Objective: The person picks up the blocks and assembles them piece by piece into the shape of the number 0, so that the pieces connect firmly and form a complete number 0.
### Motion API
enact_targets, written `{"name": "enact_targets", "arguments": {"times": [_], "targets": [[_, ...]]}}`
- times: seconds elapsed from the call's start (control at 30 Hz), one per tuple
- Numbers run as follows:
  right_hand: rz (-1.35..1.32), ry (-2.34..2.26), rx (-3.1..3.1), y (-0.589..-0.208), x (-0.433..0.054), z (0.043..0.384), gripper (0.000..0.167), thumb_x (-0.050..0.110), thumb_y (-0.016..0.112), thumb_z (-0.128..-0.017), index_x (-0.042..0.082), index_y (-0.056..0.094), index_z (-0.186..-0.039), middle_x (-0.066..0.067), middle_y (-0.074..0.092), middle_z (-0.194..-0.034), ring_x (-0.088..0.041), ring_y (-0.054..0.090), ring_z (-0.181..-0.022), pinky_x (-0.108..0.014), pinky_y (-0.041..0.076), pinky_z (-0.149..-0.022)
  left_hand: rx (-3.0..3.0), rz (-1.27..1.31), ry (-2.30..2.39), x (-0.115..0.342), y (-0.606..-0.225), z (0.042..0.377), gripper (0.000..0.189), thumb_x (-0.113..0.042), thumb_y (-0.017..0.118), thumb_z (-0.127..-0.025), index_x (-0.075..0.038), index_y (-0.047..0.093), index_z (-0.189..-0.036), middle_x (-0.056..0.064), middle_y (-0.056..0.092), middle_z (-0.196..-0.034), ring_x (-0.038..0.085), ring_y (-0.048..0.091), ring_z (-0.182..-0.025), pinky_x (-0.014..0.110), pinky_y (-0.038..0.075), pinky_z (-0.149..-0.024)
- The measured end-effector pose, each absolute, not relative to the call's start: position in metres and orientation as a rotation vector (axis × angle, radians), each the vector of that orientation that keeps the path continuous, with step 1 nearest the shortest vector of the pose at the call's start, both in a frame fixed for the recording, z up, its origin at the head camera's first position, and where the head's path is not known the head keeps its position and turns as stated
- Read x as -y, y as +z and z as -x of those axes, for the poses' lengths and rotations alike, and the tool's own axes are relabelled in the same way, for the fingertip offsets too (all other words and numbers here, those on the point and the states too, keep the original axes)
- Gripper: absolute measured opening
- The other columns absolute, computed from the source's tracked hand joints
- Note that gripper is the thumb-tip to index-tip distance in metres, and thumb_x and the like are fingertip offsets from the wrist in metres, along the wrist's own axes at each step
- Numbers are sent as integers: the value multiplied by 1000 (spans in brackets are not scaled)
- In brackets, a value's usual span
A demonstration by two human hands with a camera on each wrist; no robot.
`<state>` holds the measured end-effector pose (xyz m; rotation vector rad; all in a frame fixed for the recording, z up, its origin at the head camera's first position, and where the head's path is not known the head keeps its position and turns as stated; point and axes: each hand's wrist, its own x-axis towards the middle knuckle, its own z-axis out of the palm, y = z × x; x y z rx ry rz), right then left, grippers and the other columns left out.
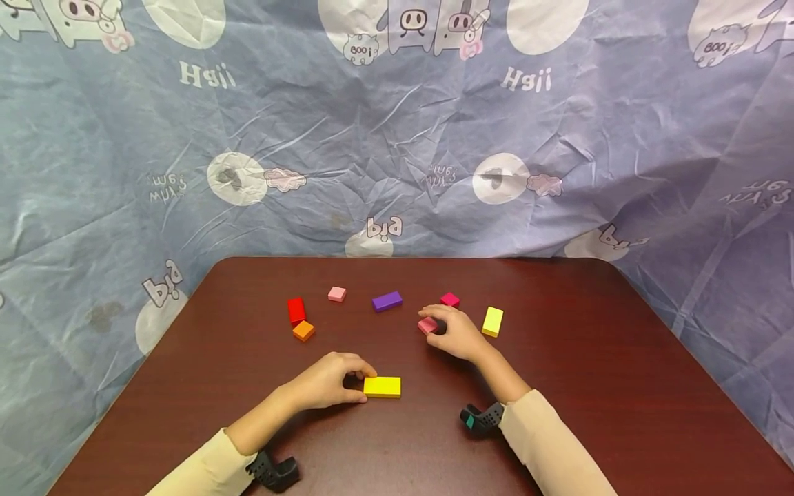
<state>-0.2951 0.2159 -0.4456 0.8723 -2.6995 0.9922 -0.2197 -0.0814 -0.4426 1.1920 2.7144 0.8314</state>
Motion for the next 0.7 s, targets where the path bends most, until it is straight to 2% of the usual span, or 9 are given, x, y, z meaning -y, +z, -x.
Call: {"name": "enact_targets", "arguments": {"times": [0.1,0.23,0.5,0.7], "targets": [[-876,984,2749,-450,-216,299,47,5,67,-80,4,63,-126,-14,59,-130,-34,55,-120,-54,42,-99,-2711,-1191,838,81,-443,219,29,-20,82,-80,-14,72,-106,-9,64,-93,6,56,-85,22,47,-81],[-839,1011,2760,-454,-216,300,44,3,66,-79,4,66,-123,-12,62,-125,-32,57,-116,-52,43,-97,-2710,-1201,845,81,-444,220,29,-19,82,-80,-13,72,-106,-9,63,-93,6,56,-85,22,47,-80],[-802,1029,2708,-457,-217,297,33,4,75,-79,6,71,-112,-7,69,-109,-25,62,-100,-47,49,-90,-2703,-1207,857,82,-445,221,29,-19,82,-80,-14,72,-107,-9,63,-94,6,56,-86,22,47,-80],[-782,1058,2727,-456,-217,289,30,12,79,-80,8,72,-109,-3,70,-105,-22,62,-97,-44,50,-88,-2707,-1216,860,83,-445,221,29,-18,82,-80,-13,72,-106,-9,64,-94,6,56,-86,22,47,-81]]}}
